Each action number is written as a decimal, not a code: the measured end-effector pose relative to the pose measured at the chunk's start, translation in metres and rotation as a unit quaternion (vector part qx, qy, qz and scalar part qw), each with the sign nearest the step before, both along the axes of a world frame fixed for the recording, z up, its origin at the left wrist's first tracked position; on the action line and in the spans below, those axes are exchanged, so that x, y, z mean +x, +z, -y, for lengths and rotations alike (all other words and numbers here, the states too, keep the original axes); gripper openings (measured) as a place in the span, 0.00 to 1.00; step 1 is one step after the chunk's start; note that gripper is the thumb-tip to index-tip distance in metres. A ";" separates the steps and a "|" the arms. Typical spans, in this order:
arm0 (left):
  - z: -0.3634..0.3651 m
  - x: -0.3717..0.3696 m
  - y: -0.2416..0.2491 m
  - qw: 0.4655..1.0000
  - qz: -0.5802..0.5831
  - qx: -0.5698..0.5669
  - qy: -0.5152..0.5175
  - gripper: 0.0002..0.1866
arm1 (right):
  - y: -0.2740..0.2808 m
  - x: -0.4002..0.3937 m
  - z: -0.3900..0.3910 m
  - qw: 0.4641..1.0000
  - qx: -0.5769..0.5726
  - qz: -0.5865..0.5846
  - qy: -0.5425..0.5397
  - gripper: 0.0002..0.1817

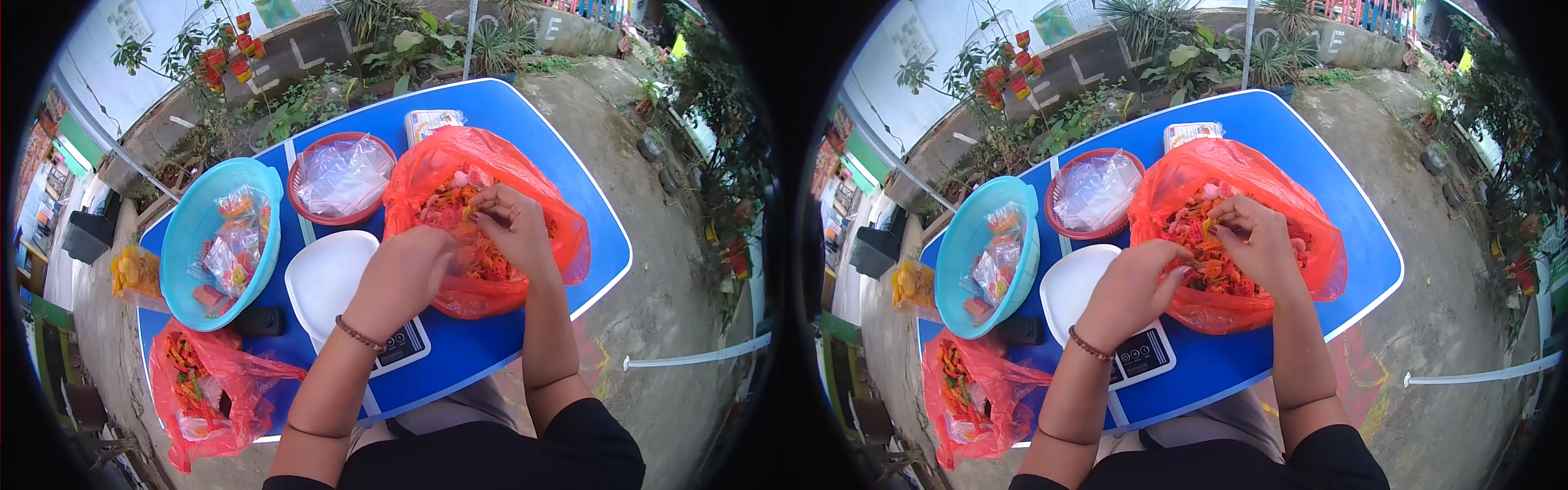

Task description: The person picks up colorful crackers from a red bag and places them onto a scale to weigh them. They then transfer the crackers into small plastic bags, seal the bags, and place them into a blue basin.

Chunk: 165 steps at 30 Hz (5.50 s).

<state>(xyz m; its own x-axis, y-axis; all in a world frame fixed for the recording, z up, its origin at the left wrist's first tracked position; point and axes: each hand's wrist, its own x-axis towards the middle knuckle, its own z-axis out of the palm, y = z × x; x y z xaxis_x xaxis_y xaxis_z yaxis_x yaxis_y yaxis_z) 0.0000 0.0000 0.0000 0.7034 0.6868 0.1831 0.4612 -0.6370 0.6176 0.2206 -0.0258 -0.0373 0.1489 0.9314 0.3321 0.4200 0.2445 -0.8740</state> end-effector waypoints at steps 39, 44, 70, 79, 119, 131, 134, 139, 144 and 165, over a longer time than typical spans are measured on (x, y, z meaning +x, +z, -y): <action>-0.002 -0.005 -0.010 0.996 0.039 0.067 -0.037 0.10 | 0.018 -0.002 0.017 0.985 0.022 0.166 -0.031 0.16; 0.000 0.003 -0.027 0.995 -0.019 0.092 -0.033 0.11 | 0.002 0.014 0.018 0.978 -0.073 0.194 0.031 0.15; 0.006 -0.005 -0.017 0.988 -0.128 0.090 -0.015 0.15 | 0.000 -0.018 0.022 0.941 -0.103 0.310 0.091 0.19; 0.005 -0.002 -0.020 0.987 -0.122 0.086 0.049 0.36 | -0.013 -0.005 0.016 0.939 -0.028 0.331 -0.092 0.14; -0.023 -0.081 0.035 0.979 0.095 -0.182 0.014 0.11 | 0.023 -0.088 0.013 0.981 -0.036 -0.121 0.147 0.07; -0.042 -0.125 0.014 0.979 -0.026 -0.147 0.136 0.09 | 0.010 -0.134 -0.005 0.985 0.114 0.046 0.123 0.07; -0.041 -0.117 0.010 0.988 -0.018 -0.086 0.127 0.10 | 0.014 -0.115 -0.005 0.990 0.112 0.024 0.082 0.06; -0.032 -0.077 0.012 0.993 0.069 -0.017 0.092 0.10 | 0.017 -0.056 -0.014 0.995 0.086 0.046 -0.010 0.06; -0.021 -0.035 0.000 0.994 0.088 0.053 0.024 0.08 | 0.013 -0.031 -0.004 0.981 -0.014 0.191 0.043 0.08; -0.010 -0.014 -0.022 0.969 -0.120 0.191 0.099 0.05 | -0.012 -0.009 0.004 0.913 0.018 0.394 -0.105 0.06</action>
<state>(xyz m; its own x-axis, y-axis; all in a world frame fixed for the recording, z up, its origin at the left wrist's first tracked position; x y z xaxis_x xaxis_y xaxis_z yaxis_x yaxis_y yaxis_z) -0.0137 0.0096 -0.0224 0.6192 0.7269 0.2971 0.6985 -0.6827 0.2145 0.2113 -0.0300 -0.0496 0.0235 0.8962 0.4430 0.9558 0.1097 -0.2726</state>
